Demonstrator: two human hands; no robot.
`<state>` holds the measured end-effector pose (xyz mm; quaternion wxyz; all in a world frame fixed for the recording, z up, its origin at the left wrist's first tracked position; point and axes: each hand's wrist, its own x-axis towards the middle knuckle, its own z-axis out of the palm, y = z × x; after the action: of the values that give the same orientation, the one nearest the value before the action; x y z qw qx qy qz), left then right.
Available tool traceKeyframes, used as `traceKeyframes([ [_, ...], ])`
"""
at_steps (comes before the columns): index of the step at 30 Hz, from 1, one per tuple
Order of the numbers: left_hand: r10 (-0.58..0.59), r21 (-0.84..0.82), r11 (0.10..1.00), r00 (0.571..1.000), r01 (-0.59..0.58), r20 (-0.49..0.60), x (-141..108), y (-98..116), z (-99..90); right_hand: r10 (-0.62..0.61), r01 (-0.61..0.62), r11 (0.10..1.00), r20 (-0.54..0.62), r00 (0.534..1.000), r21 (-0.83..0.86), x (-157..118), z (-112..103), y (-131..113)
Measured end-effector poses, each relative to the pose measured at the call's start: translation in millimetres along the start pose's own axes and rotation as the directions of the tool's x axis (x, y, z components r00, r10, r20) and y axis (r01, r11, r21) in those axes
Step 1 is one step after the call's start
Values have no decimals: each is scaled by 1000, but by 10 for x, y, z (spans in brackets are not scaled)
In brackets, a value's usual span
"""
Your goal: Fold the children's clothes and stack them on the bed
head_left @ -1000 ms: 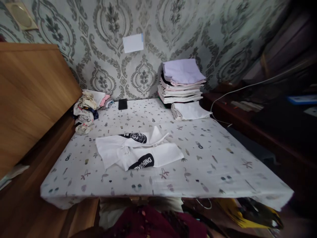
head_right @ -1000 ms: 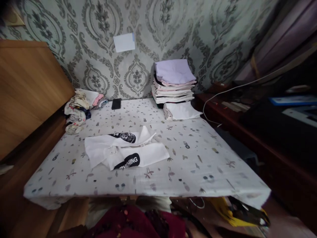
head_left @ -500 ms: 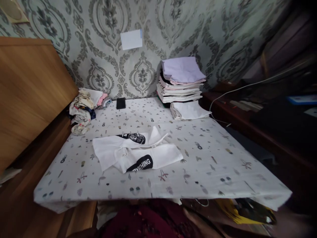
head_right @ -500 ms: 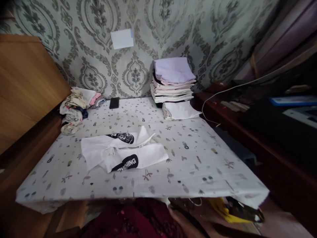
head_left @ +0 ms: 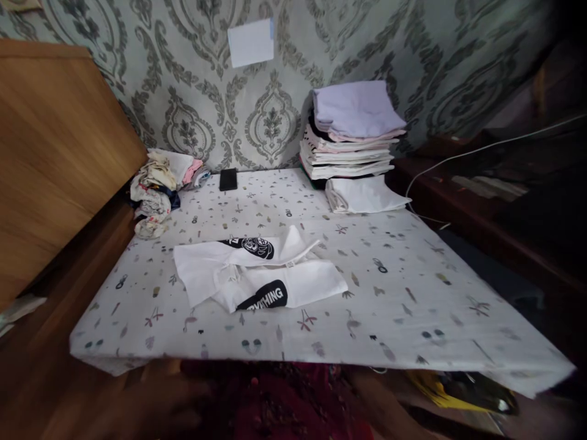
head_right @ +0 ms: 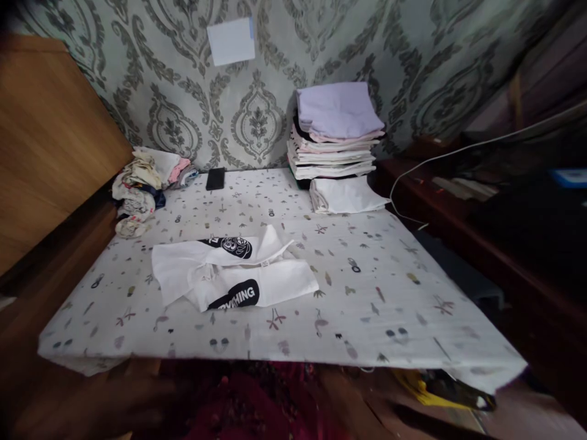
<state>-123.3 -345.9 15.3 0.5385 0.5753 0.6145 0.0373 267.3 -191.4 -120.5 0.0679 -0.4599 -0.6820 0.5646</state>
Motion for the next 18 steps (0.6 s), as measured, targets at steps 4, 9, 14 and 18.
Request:
traceKeyframes([
  [4, 28, 82, 997, 984, -14, -177, 48, 303, -408, -167, 205, 977, 383, 909, -60, -172, -200, -775],
  [9, 3, 400, 862, 787, 311, -618, 314, 266, -828, -473, 450, 803, 40, 880, -391, 338, -633, -1714],
  [14, 47, 518, 774, 782, 365, -621, 379, 138, -1010, -408, 148, 631, -164, 898, -762, 1091, -914, -1916],
  [18, 68, 313, 931, 753, 187, -654, 271, 113, -1280, -488, 227, 666, -185, 853, -710, 1374, -1069, -1912],
])
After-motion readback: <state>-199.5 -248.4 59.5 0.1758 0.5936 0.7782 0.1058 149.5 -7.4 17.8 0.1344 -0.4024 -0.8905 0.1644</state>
